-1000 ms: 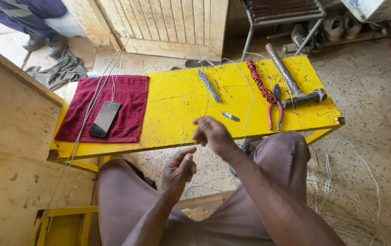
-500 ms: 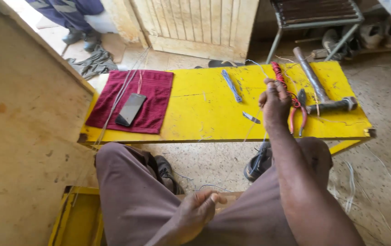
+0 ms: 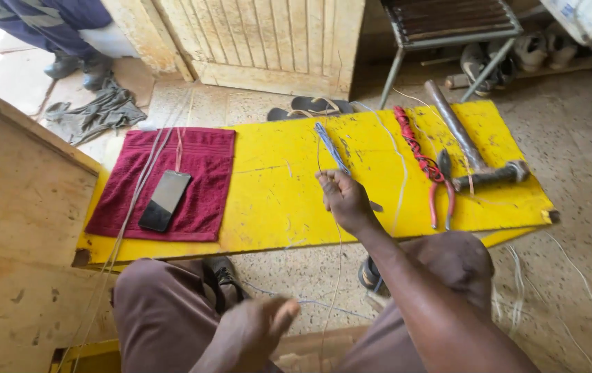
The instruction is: The person sits at a low yellow table and strips the insulation from a blue wire using a small knife. They then twist the exposed strands and continue to strip and prepare additional wire pieces.
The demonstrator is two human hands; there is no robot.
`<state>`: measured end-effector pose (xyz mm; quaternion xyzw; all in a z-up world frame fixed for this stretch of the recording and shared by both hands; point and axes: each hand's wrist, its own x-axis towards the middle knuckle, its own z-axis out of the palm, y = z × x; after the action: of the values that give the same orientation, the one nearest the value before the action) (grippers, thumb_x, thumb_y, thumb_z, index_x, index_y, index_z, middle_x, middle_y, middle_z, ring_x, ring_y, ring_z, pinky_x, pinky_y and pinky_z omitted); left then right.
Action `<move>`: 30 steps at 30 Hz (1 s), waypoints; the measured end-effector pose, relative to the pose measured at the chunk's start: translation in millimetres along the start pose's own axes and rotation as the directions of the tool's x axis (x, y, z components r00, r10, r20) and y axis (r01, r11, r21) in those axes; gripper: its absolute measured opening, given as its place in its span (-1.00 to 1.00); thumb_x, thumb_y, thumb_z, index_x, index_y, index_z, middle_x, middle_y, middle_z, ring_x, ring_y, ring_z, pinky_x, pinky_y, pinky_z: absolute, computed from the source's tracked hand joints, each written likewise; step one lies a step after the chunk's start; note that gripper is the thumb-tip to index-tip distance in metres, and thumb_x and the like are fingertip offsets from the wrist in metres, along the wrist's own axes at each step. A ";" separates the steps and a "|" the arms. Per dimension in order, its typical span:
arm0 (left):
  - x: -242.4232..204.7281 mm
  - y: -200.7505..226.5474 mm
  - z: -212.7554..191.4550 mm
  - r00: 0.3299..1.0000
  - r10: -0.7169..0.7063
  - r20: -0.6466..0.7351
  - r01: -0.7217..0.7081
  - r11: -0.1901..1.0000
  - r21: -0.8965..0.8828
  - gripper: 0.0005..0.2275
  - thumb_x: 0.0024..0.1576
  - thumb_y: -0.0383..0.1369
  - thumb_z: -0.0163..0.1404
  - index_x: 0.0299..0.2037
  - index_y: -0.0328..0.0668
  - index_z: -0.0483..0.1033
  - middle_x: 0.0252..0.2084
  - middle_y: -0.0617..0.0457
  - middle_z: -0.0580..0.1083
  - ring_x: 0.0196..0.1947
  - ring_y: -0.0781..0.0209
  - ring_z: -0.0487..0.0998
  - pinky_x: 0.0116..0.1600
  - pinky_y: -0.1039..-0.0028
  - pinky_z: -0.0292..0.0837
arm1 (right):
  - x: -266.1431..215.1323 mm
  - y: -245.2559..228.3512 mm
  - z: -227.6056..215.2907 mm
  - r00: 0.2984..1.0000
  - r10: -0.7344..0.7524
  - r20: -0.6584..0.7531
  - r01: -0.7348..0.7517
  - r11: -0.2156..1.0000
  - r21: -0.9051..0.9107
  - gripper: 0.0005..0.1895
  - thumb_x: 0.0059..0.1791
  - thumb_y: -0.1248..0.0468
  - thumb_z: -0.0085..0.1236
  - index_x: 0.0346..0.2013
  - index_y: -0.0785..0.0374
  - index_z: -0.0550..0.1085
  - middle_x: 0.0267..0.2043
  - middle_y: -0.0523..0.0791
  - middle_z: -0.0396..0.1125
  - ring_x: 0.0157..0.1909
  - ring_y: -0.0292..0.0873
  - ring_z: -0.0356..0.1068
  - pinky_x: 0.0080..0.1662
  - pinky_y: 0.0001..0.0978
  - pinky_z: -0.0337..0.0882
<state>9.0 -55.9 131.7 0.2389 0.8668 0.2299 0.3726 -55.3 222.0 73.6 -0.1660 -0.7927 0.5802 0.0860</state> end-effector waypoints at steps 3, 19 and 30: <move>41.3 9.5 -43.1 0.981 -0.060 -0.186 0.020 0.978 -0.209 -0.62 0.34 0.02 -0.22 -0.09 0.07 0.63 -0.28 0.13 0.65 -0.27 0.24 0.65 -0.12 0.37 0.52 | 3.4 3.2 20.2 0.997 0.063 0.044 -0.059 0.994 -0.088 -0.60 0.16 0.00 -0.04 0.06 0.17 0.58 -0.53 -0.16 0.40 -0.46 -0.28 0.37 -0.33 -0.33 0.40; 273.1 -40.4 -112.9 0.959 0.135 -0.250 -0.283 0.378 -0.882 -0.80 0.41 -0.27 -0.09 -0.10 -0.20 0.54 -0.53 -0.08 0.55 -0.74 0.38 0.22 -0.58 0.58 0.07 | -9.5 -14.2 55.1 0.923 0.303 0.237 -0.165 0.868 -0.469 -0.67 0.11 -0.04 -0.02 0.01 -0.01 0.57 -0.55 -0.23 0.44 -0.53 -0.22 0.35 -0.37 -0.25 0.26; 275.7 -15.8 -146.0 0.951 -0.226 -0.211 -0.106 0.404 -0.909 -0.85 0.42 -0.37 -0.05 -0.08 -0.20 0.58 -0.43 0.01 0.57 -0.68 0.36 0.25 -0.54 0.54 0.20 | -25.1 1.8 82.1 0.897 0.346 0.277 -0.164 0.841 -0.516 -0.67 0.11 -0.09 -0.07 0.01 -0.04 0.49 -0.18 -0.26 0.68 -0.30 -0.15 0.65 -0.22 -0.20 0.51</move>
<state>-272.9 61.0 64.8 -0.0726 0.6545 0.6842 0.3134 -58.7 140.2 47.6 -0.1790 -0.8835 0.3919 -0.1836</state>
